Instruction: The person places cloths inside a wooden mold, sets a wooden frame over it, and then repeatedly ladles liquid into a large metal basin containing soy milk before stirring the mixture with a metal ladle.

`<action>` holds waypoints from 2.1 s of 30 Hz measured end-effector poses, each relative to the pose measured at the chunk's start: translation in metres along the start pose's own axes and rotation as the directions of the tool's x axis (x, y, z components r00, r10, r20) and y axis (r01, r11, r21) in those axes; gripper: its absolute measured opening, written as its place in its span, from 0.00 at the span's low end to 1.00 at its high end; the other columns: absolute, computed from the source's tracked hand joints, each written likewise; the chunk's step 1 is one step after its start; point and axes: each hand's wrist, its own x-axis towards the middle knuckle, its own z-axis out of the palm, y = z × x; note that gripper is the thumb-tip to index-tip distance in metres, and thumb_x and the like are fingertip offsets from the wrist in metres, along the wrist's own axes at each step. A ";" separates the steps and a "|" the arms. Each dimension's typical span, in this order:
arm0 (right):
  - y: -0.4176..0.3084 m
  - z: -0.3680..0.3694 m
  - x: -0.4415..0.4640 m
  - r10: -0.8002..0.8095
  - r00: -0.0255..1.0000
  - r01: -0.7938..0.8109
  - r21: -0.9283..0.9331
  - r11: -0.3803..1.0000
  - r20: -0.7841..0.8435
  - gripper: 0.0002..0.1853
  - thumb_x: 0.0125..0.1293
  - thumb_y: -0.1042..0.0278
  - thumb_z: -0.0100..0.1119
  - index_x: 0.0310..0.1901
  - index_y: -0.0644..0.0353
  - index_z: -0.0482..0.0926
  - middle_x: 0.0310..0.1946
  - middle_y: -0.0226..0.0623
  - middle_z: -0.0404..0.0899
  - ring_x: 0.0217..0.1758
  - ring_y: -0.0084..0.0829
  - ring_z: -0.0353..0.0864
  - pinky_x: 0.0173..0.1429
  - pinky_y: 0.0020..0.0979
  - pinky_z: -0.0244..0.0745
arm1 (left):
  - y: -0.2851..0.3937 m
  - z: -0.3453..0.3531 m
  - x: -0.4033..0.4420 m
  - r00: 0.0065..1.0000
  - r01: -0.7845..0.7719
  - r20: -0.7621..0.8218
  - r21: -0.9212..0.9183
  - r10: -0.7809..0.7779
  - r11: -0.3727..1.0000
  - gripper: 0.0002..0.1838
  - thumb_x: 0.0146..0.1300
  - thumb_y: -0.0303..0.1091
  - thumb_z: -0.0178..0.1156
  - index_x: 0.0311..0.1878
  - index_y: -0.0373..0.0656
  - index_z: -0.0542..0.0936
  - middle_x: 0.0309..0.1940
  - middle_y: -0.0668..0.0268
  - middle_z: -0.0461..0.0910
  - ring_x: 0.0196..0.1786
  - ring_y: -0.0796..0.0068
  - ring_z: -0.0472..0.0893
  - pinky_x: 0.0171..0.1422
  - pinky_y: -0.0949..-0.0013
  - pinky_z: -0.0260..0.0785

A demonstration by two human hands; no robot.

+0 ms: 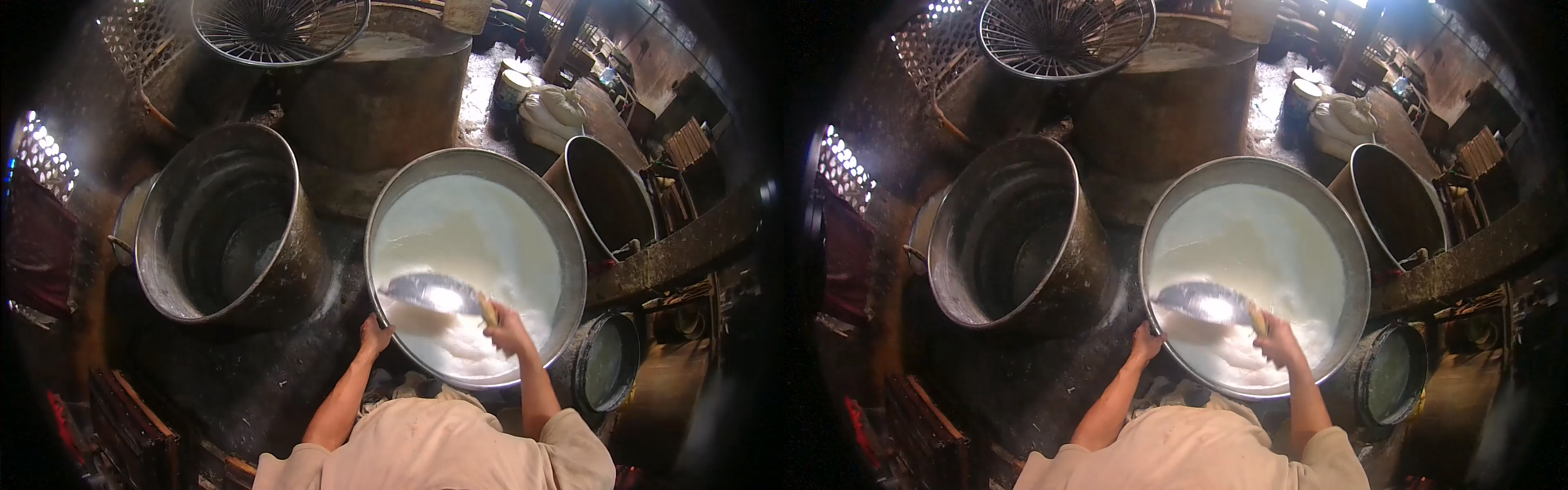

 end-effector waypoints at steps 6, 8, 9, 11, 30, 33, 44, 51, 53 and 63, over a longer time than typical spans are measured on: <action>-0.068 0.016 0.119 -0.336 0.916 0.232 -0.392 0.890 -0.220 0.26 0.47 0.75 0.58 0.53 0.60 0.71 0.27 0.48 0.80 0.23 0.39 0.81 0.24 0.37 0.77 | 0.010 0.000 -0.003 0.997 0.079 0.022 0.025 -0.079 0.997 0.23 0.47 0.35 0.66 0.45 0.33 0.73 0.45 0.45 0.76 0.52 0.48 0.75 0.56 0.56 0.66; -0.070 0.029 0.150 -0.238 0.953 0.134 -0.445 0.886 -0.187 0.21 0.48 0.74 0.58 0.48 0.62 0.73 0.30 0.50 0.80 0.26 0.42 0.82 0.28 0.39 0.78 | 0.011 0.000 -0.004 0.997 0.075 -0.010 0.048 -0.074 0.996 0.24 0.47 0.34 0.66 0.47 0.33 0.73 0.45 0.46 0.77 0.52 0.49 0.75 0.57 0.58 0.66; -0.069 0.034 0.161 -0.153 0.976 0.069 -0.449 0.891 -0.154 0.20 0.48 0.74 0.58 0.46 0.63 0.74 0.31 0.50 0.80 0.27 0.43 0.82 0.30 0.39 0.78 | 0.012 -0.001 -0.005 0.997 0.073 -0.027 0.060 -0.072 0.995 0.24 0.47 0.33 0.66 0.47 0.33 0.73 0.45 0.46 0.77 0.52 0.49 0.75 0.57 0.59 0.66; -0.050 0.044 0.178 -0.086 0.989 0.017 -0.486 0.874 -0.120 0.17 0.48 0.73 0.59 0.43 0.64 0.75 0.33 0.50 0.80 0.31 0.44 0.83 0.34 0.40 0.78 | 0.002 0.003 -0.003 0.998 0.034 -0.047 0.073 -0.031 0.997 0.23 0.47 0.35 0.66 0.44 0.33 0.72 0.43 0.46 0.77 0.50 0.48 0.75 0.55 0.56 0.67; 0.191 -0.036 0.031 0.126 0.974 -0.205 -0.487 0.849 -0.190 0.15 0.47 0.74 0.55 0.40 0.65 0.76 0.31 0.50 0.80 0.33 0.43 0.81 0.36 0.39 0.76 | -0.016 0.020 0.002 0.995 -0.004 -0.105 -0.072 -0.003 0.997 0.20 0.49 0.31 0.63 0.45 0.32 0.73 0.42 0.45 0.78 0.48 0.49 0.78 0.52 0.58 0.68; 0.195 -0.085 -0.004 0.108 0.978 -0.181 -0.461 0.869 -0.180 0.19 0.45 0.73 0.58 0.44 0.63 0.76 0.37 0.54 0.79 0.44 0.50 0.79 0.47 0.43 0.74 | -0.001 0.018 -0.009 0.989 0.017 -0.144 -0.082 -0.028 0.997 0.20 0.49 0.29 0.63 0.46 0.32 0.74 0.42 0.47 0.79 0.47 0.53 0.79 0.51 0.60 0.69; 0.144 -0.231 -0.030 -0.142 0.902 -0.008 -0.344 0.939 -0.409 0.26 0.44 0.77 0.53 0.51 0.59 0.75 0.35 0.52 0.80 0.41 0.42 0.81 0.45 0.37 0.74 | 0.008 0.039 -0.021 0.941 0.053 -0.334 -0.025 -0.059 0.998 0.21 0.55 0.28 0.58 0.53 0.33 0.72 0.46 0.46 0.77 0.51 0.51 0.77 0.54 0.61 0.67; 0.211 -0.185 0.082 -0.092 0.848 -0.090 -0.313 0.946 -0.522 0.20 0.46 0.73 0.56 0.45 0.60 0.74 0.33 0.52 0.80 0.38 0.49 0.81 0.43 0.43 0.75 | 0.022 0.037 -0.028 0.942 0.116 -0.317 0.005 -0.108 0.993 0.21 0.55 0.29 0.58 0.53 0.33 0.72 0.47 0.47 0.77 0.51 0.52 0.77 0.54 0.60 0.67; 0.230 -0.165 0.094 -0.047 0.888 -0.086 -0.267 0.960 -0.457 0.18 0.46 0.73 0.57 0.44 0.61 0.74 0.30 0.49 0.80 0.32 0.45 0.82 0.36 0.41 0.78 | 0.030 0.033 -0.030 0.937 0.146 -0.324 0.023 -0.131 0.989 0.22 0.55 0.30 0.59 0.53 0.32 0.72 0.48 0.46 0.77 0.52 0.51 0.77 0.55 0.61 0.67; 0.212 -0.040 0.062 0.083 0.956 -0.090 -0.012 0.996 -0.281 0.19 0.45 0.75 0.57 0.43 0.62 0.73 0.20 0.40 0.76 0.15 0.31 0.77 0.18 0.33 0.74 | 0.033 0.014 -0.021 0.974 0.136 -0.166 -0.119 -0.155 0.984 0.21 0.49 0.26 0.62 0.48 0.32 0.74 0.44 0.51 0.79 0.48 0.60 0.79 0.53 0.64 0.68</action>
